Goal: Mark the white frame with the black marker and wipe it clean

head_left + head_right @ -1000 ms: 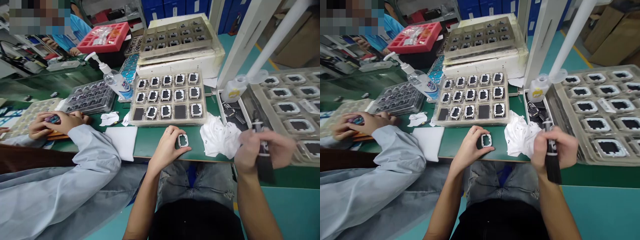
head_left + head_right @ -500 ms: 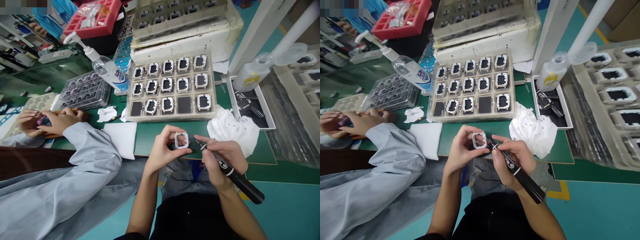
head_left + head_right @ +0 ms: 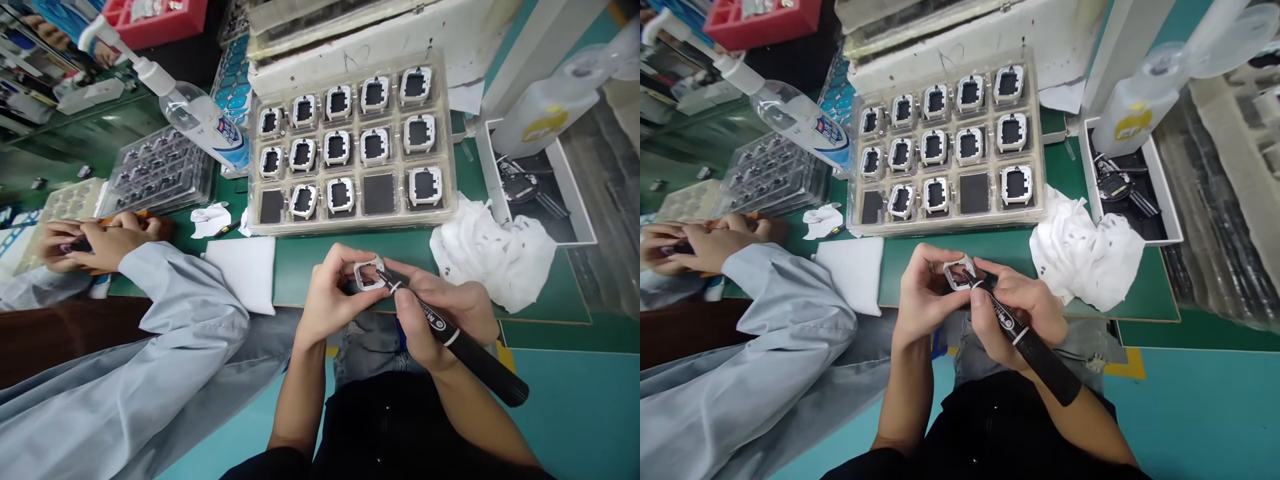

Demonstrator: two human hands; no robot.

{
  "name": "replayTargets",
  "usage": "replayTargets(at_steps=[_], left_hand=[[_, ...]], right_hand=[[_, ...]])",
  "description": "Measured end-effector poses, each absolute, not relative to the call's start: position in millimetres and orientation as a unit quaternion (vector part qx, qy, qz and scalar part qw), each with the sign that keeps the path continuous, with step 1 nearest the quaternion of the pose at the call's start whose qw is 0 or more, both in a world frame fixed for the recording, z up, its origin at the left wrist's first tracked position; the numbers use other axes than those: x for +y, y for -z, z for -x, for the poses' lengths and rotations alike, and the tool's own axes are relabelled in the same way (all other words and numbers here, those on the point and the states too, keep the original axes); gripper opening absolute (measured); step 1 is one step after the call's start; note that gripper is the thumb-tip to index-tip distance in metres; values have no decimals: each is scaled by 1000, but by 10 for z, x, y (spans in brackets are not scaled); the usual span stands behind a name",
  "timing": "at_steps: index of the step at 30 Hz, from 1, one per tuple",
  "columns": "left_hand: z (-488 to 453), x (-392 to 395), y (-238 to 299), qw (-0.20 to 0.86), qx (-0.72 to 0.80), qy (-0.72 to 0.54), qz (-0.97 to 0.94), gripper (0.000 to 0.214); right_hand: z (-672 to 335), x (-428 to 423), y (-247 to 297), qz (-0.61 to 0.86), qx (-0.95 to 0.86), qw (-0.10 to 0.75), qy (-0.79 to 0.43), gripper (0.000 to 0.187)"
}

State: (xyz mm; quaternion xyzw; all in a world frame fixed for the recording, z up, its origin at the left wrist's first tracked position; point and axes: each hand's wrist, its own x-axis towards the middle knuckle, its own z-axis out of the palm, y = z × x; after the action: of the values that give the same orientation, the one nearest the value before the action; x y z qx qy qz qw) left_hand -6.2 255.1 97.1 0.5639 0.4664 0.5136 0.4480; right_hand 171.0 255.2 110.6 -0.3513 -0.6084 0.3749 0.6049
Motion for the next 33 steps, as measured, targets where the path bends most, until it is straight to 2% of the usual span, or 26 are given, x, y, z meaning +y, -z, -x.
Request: replayTargets(at_steps=[3, 8, 13, 21, 28, 33], left_hand=[[69, 2544, -973, 425, 490, -500, -574, 58], [80, 2536, -976, 420, 506, -489, -573, 55], [64, 2526, -977, 416, 510, -486, -576, 52], [18, 2545, -1013, 321, 517, -484, -629, 42], [18, 2519, -993, 287, 524, -470, -649, 39], [22, 2512, -987, 272, 523, -471, -656, 41]], right_hand=[[-1669, 2560, -1086, 333, -587, 659, -332, 30], [-1701, 2558, -1153, 332, -642, 599, -346, 32], [-1703, 2561, -1179, 336, -638, 613, -324, 34], [-1593, 2612, -1081, 315, -614, 674, -263, 36], [-1575, 2604, -1080, 339, -617, 668, -241, 26], [-1571, 2598, -1086, 346, -628, 664, -211, 26]])
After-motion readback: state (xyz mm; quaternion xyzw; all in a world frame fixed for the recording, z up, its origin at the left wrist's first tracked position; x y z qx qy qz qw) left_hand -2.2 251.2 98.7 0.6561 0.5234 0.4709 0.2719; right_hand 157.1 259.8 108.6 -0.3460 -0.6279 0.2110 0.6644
